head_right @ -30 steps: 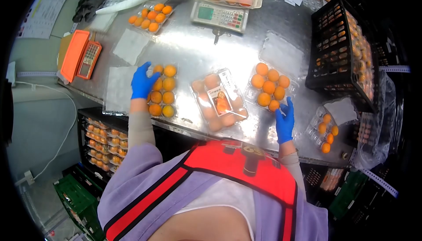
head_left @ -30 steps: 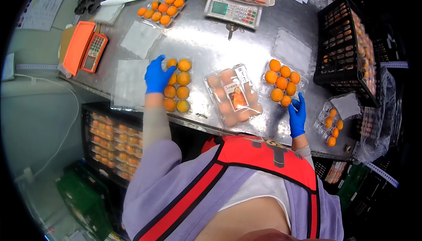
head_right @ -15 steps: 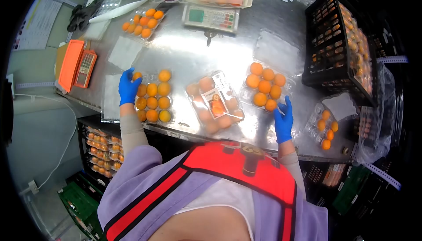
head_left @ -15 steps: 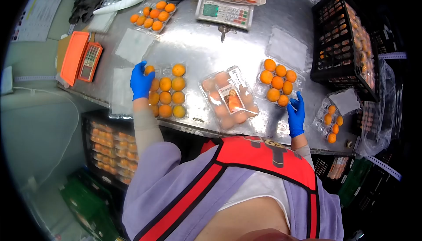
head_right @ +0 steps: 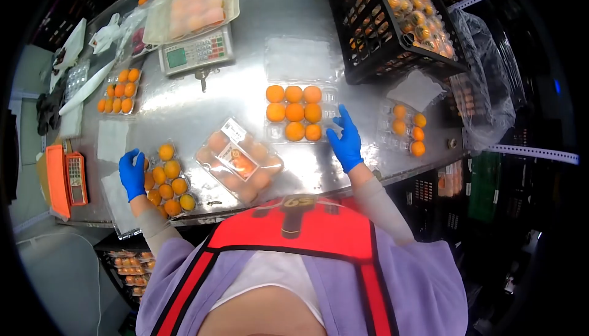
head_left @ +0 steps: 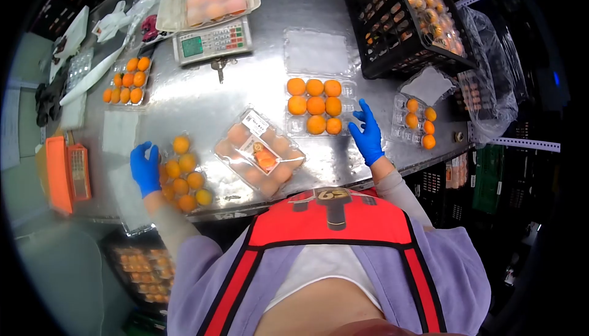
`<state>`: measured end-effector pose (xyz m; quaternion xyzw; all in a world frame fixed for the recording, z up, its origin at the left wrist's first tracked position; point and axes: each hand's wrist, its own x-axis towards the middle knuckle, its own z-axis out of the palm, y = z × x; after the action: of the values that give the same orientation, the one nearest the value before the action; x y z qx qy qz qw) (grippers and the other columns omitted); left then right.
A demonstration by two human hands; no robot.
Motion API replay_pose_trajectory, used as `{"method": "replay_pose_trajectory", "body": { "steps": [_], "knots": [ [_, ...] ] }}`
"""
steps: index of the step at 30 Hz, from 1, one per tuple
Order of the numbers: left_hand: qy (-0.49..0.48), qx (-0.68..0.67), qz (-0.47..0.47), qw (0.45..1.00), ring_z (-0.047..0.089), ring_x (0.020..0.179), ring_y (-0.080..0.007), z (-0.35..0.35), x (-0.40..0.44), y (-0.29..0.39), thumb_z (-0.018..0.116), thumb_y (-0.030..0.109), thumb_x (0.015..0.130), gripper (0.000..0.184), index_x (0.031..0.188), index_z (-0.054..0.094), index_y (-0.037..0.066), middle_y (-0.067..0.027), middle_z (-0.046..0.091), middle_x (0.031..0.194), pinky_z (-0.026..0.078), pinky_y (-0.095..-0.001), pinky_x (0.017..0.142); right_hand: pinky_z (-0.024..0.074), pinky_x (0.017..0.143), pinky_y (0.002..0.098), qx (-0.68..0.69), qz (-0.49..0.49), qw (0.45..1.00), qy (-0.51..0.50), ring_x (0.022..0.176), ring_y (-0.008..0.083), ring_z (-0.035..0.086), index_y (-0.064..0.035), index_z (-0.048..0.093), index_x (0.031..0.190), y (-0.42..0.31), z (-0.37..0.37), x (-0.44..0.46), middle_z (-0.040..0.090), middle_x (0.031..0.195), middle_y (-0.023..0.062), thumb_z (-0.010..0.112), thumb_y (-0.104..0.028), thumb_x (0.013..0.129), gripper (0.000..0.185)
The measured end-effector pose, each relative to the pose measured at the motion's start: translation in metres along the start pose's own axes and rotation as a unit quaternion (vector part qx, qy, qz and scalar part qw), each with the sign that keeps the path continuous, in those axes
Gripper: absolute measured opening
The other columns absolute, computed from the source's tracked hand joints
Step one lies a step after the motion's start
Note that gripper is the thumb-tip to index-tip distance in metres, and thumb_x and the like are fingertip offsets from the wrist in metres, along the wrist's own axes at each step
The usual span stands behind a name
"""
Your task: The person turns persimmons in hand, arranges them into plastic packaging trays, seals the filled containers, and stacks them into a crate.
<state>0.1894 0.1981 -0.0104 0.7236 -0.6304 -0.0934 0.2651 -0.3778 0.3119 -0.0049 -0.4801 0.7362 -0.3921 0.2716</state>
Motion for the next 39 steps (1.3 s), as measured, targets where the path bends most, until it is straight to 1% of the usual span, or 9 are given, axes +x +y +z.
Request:
{"method": "replay_pose_trajectory", "body": {
  "steps": [14, 19, 24, 27, 29, 30, 33, 37, 39],
  "knots": [
    [-0.279, -0.393, 0.16, 0.861, 0.06, 0.094, -0.0266, 0.097, -0.08, 0.255, 0.069, 0.015, 0.077, 0.031, 0.106, 0.062, 0.007, -0.0108, 0.061, 0.1, 0.046, -0.0346, 0.085, 0.0464, 0.081, 0.0403, -0.328, -0.134, 0.93, -0.099, 0.092, 0.032, 0.056, -0.0161, 0.032, 0.142, -0.028, 0.026, -0.002, 0.06, 0.105, 0.0125, 0.069, -0.016, 0.071, 0.08],
    [-0.309, -0.382, 0.202, 0.847, 0.059, 0.096, -0.027, 0.098, -0.078, 0.261, 0.069, 0.016, 0.078, 0.032, 0.107, 0.062, 0.007, -0.0109, 0.061, 0.102, 0.046, -0.0343, 0.085, 0.0476, 0.072, 0.0418, -0.307, -0.215, 0.926, -0.051, 0.083, 0.0327, 0.057, -0.0112, 0.035, 0.138, -0.024, 0.025, -0.001, 0.06, 0.094, 0.0123, 0.064, -0.014, 0.069, 0.075],
    [-0.309, -0.398, 0.197, 0.841, 0.058, 0.101, -0.0247, 0.094, -0.07, 0.265, 0.069, 0.018, 0.079, 0.038, 0.113, 0.059, 0.006, -0.0107, 0.06, 0.107, 0.045, -0.0331, 0.088, 0.0448, 0.086, 0.0348, -0.104, -0.157, 0.982, -0.023, 0.093, 0.025, 0.057, -0.01, 0.035, 0.141, -0.074, 0.008, 0.0, 0.059, 0.103, 0.0095, 0.072, -0.011, 0.07, 0.079],
    [-0.362, -0.51, 0.148, 0.766, 0.053, 0.112, -0.0218, 0.079, -0.068, 0.285, 0.065, 0.009, 0.082, 0.051, 0.129, 0.047, 0.005, -0.011, 0.051, 0.128, 0.043, -0.0346, 0.096, 0.0417, 0.092, 0.0339, -0.028, -0.2, 0.978, -0.043, 0.103, 0.0183, 0.054, -0.006, 0.031, 0.142, -0.129, -0.001, 0.001, 0.056, 0.112, 0.008, 0.071, -0.006, 0.071, 0.082],
    [-0.449, -0.671, 0.018, 0.591, 0.047, 0.119, -0.0221, 0.066, -0.067, 0.299, 0.061, 0.008, 0.084, 0.056, 0.135, 0.038, 0.005, -0.0113, 0.043, 0.136, 0.041, -0.0366, 0.099, 0.0387, 0.097, 0.0356, 0.015, -0.261, 0.963, -0.063, 0.109, 0.0179, 0.052, 0.0003, 0.024, 0.142, -0.155, -0.005, 0.0, 0.051, 0.123, 0.0105, 0.071, -0.005, 0.07, 0.086],
    [-0.446, -0.67, 0.016, 0.593, 0.047, 0.119, -0.0221, 0.062, -0.065, 0.306, 0.061, 0.008, 0.084, 0.056, 0.135, 0.038, 0.005, -0.0113, 0.043, 0.136, 0.041, -0.0366, 0.099, 0.0387, 0.097, 0.0356, 0.018, -0.263, 0.962, -0.066, 0.109, 0.0179, 0.052, 0.0003, 0.024, 0.142, -0.164, -0.006, 0.0, 0.051, 0.123, 0.0105, 0.071, -0.005, 0.07, 0.086],
    [-0.456, -0.769, -0.062, 0.444, 0.046, 0.122, -0.0243, 0.048, -0.065, 0.322, 0.068, 0.03, 0.08, 0.075, 0.14, 0.031, 0.004, -0.0131, 0.042, 0.135, 0.039, -0.0354, 0.102, 0.0419, 0.092, 0.0368, 0.068, -0.317, 0.943, -0.077, 0.107, 0.0266, 0.055, 0.0, 0.034, 0.138, -0.182, -0.002, -0.003, 0.054, 0.12, 0.0136, 0.073, -0.002, 0.067, 0.08],
    [-0.442, -0.751, -0.012, 0.491, 0.047, 0.121, -0.0248, 0.033, -0.056, 0.332, 0.071, 0.035, 0.077, 0.083, 0.141, 0.029, 0.005, -0.0141, 0.044, 0.134, 0.039, -0.0349, 0.102, 0.0416, 0.093, 0.038, 0.023, -0.369, 0.924, -0.094, 0.112, 0.0298, 0.052, -0.0016, 0.035, 0.137, -0.187, -0.003, -0.004, 0.05, 0.127, 0.0151, 0.072, -0.002, 0.067, 0.079],
    [-0.428, -0.761, -0.022, 0.487, 0.045, 0.123, -0.0215, 0.03, -0.054, 0.333, 0.075, 0.013, 0.071, 0.088, 0.144, 0.026, 0.01, -0.0093, 0.042, 0.135, 0.039, -0.0321, 0.1, 0.0404, 0.095, 0.0383, 0.037, -0.366, 0.926, -0.087, 0.114, 0.0303, 0.051, -0.002, 0.033, 0.138, -0.192, -0.003, -0.003, 0.049, 0.128, 0.0154, 0.073, -0.003, 0.068, 0.081]
  ]
}}
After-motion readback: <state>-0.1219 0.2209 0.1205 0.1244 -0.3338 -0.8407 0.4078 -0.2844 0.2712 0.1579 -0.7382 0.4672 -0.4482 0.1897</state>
